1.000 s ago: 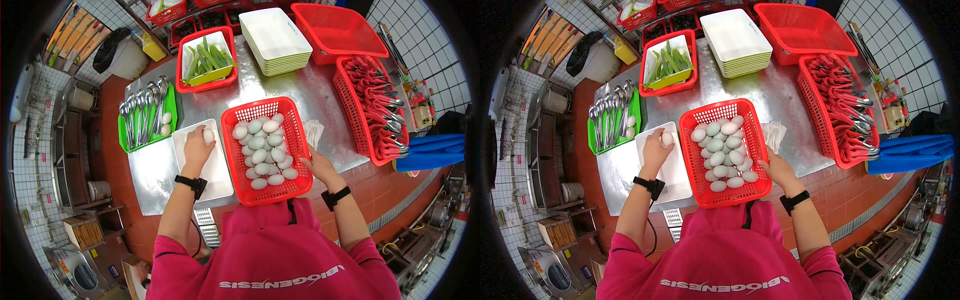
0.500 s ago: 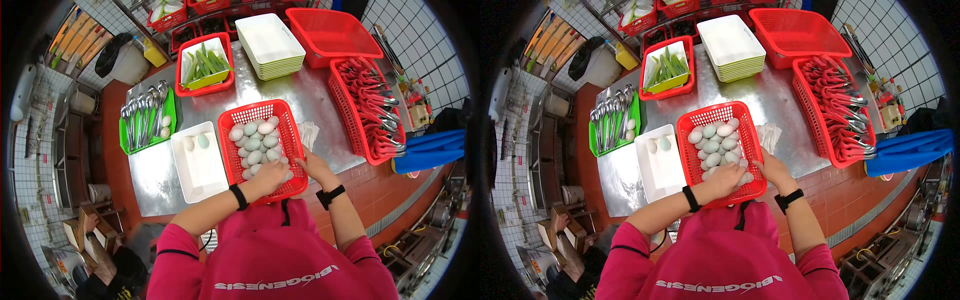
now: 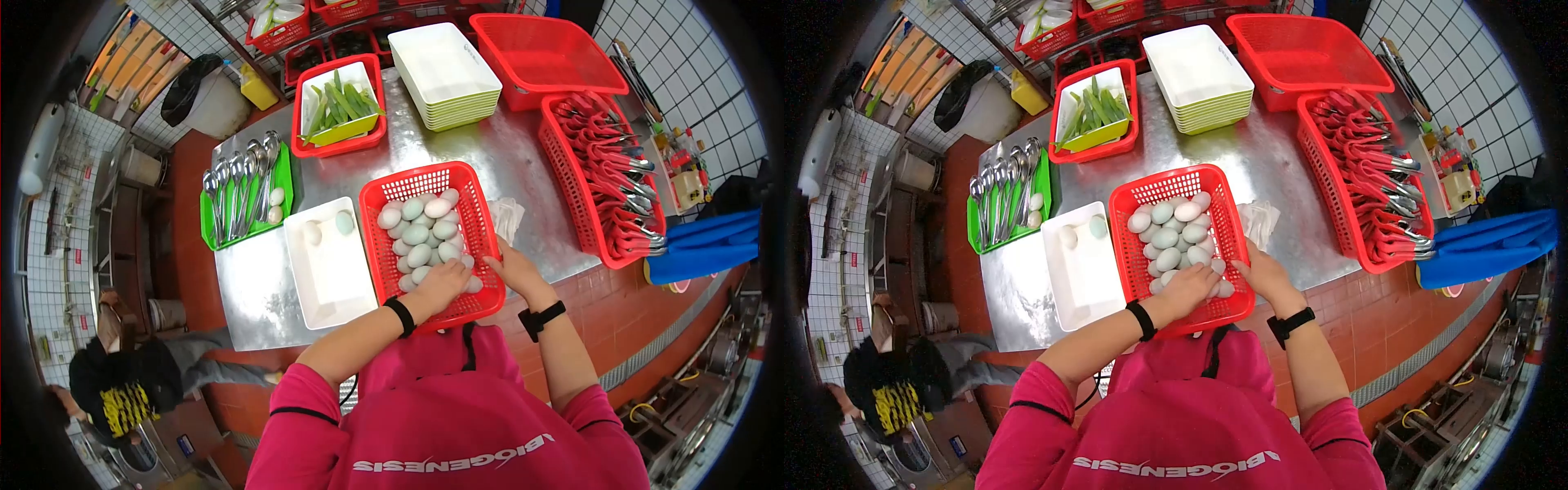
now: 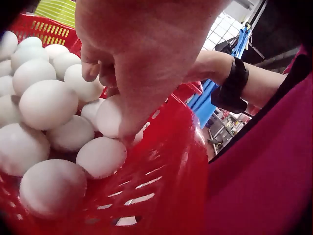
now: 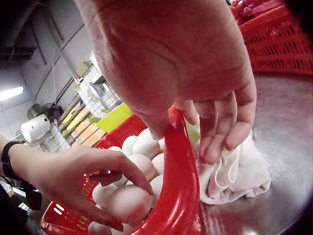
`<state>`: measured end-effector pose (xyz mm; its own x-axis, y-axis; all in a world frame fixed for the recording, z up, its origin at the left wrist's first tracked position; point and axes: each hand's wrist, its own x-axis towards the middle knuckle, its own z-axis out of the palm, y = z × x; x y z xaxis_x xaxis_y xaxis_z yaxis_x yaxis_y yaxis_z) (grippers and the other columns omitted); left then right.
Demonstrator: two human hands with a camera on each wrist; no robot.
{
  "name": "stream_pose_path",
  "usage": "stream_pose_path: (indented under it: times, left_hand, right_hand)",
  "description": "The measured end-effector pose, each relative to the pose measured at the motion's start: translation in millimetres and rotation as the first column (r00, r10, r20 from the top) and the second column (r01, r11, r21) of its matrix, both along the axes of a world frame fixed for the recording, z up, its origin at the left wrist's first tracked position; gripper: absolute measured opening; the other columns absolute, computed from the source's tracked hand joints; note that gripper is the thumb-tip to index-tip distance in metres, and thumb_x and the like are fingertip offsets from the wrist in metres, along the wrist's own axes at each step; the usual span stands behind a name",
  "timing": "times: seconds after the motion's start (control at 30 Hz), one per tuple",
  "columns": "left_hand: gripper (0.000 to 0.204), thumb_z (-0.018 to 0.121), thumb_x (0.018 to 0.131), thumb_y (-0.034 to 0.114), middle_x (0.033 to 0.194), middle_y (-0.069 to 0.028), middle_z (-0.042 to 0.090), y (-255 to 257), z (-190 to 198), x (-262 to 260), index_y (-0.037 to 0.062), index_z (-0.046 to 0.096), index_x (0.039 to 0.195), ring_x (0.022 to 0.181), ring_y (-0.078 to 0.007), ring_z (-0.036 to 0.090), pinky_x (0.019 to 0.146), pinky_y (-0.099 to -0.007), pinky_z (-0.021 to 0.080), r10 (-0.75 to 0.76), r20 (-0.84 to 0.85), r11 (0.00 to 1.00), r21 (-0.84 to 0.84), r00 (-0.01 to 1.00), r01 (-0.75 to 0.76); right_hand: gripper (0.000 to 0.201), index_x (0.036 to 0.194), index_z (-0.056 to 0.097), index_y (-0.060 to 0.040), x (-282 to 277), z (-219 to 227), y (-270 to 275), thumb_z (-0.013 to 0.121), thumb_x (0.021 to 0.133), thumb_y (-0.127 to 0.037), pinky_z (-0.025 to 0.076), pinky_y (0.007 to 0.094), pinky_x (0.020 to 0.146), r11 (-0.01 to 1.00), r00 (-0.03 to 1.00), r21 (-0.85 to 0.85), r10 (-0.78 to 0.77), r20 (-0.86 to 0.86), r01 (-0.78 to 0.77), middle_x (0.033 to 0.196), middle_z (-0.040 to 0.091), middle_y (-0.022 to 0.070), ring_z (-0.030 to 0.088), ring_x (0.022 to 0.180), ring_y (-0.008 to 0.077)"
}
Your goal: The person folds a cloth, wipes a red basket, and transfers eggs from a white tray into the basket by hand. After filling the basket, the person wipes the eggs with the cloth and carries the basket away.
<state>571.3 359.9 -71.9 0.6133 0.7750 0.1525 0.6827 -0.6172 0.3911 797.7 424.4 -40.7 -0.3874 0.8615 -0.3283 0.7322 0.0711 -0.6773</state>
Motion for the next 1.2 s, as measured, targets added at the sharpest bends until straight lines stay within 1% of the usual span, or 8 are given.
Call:
stream_pose_path:
  times: [0.13,0.2,0.33,0.5,0.67,0.73,0.93,1.2]
  left_hand:
    - [0.039,0.078,0.074,0.016,0.107,-0.0115,0.062,4,31,-5,0.0049,0.063,0.108,0.105,-0.0312,0.060,0.090,-0.0415,0.052,0.050,-0.031,0.998,-0.047,0.998,-0.051]
    - [0.038,0.078,0.079,0.018,0.113,-0.0121,0.063,14,73,-22,0.0076,0.064,0.112,0.111,-0.0316,0.061,0.093,-0.0422,0.051,0.099,0.233,0.982,-0.178,0.968,-0.058]
    - [0.028,0.076,0.086,0.015,0.118,-0.0117,0.068,41,119,-89,0.0084,0.069,0.112,0.111,-0.0305,0.063,0.093,-0.0415,0.053,0.371,0.326,0.928,-0.104,0.870,-0.357]
    - [0.024,0.078,0.089,0.018,0.102,-0.0095,0.078,65,83,-202,0.0042,0.074,0.108,0.092,-0.0220,0.073,0.081,-0.0344,0.055,0.794,0.269,0.601,-0.215,0.545,-0.770]
    - [0.043,0.083,0.085,0.031,0.101,-0.0159,0.077,61,14,-245,-0.0024,0.072,0.109,0.095,-0.0238,0.074,0.085,-0.0348,0.057,0.877,0.128,0.477,-0.359,0.464,-0.803]
    - [0.058,0.085,0.080,0.044,0.105,-0.0192,0.076,61,-2,-244,-0.0028,0.071,0.112,0.100,-0.0284,0.074,0.086,-0.0367,0.057,0.925,-0.057,0.328,-0.376,0.375,-0.867]
    - [0.072,0.083,0.074,0.056,0.109,-0.0192,0.076,68,-37,-239,-0.0001,0.069,0.118,0.105,-0.0363,0.073,0.091,-0.0444,0.057,0.929,-0.237,0.192,-0.346,0.284,-0.918]
    - [0.070,0.083,0.074,0.051,0.108,-0.0202,0.076,53,-11,-249,-0.0019,0.069,0.118,0.103,-0.0328,0.073,0.089,-0.0419,0.057,0.930,-0.147,0.246,-0.436,0.338,-0.866]
  right_hand:
    - [0.061,0.152,0.041,-0.0134,0,5,-1,0.062,0.100,-0.037,0.052,0.0536,0.092,1.000,1.000,0.001,-0.002,-0.004,0.002,0.116,0.069,0.0296,0.064,0.110,0.0484]
    - [0.061,0.152,0.041,-0.0134,0,6,-1,0.062,0.100,-0.038,0.051,0.0533,0.093,1.000,1.000,0.000,-0.003,0.002,0.003,0.117,0.069,0.0296,0.064,0.110,0.0482]
    - [0.062,0.153,0.040,-0.0138,-2,10,-1,0.061,0.100,-0.038,0.051,0.0533,0.093,1.000,0.999,-0.020,-0.010,0.033,0.011,0.118,0.069,0.0294,0.065,0.110,0.0478]
    - [0.062,0.154,0.039,-0.0150,-2,10,0,0.061,0.100,-0.037,0.052,0.0536,0.092,0.999,0.999,-0.039,-0.005,0.044,0.006,0.115,0.070,0.0287,0.065,0.109,0.0478]
    - [0.063,0.155,0.039,-0.0166,-1,6,0,0.061,0.100,-0.038,0.052,0.0531,0.092,0.999,1.000,-0.033,0.000,0.030,0.001,0.116,0.070,0.0273,0.065,0.109,0.0469]
    - [0.063,0.155,0.038,-0.0168,-1,7,0,0.060,0.101,-0.039,0.052,0.0528,0.093,0.999,1.000,-0.032,0.001,0.027,0.000,0.117,0.070,0.0269,0.065,0.110,0.0466]
    - [0.064,0.157,0.037,-0.0172,-6,20,0,0.060,0.101,-0.040,0.052,0.0523,0.094,0.998,0.995,-0.070,-0.005,0.096,0.011,0.119,0.070,0.0260,0.065,0.112,0.0457]
    - [0.065,0.157,0.036,-0.0170,-7,24,1,0.059,0.101,-0.040,0.052,0.0520,0.095,0.997,0.998,-0.079,0.001,0.068,0.005,0.120,0.069,0.0260,0.065,0.113,0.0452]
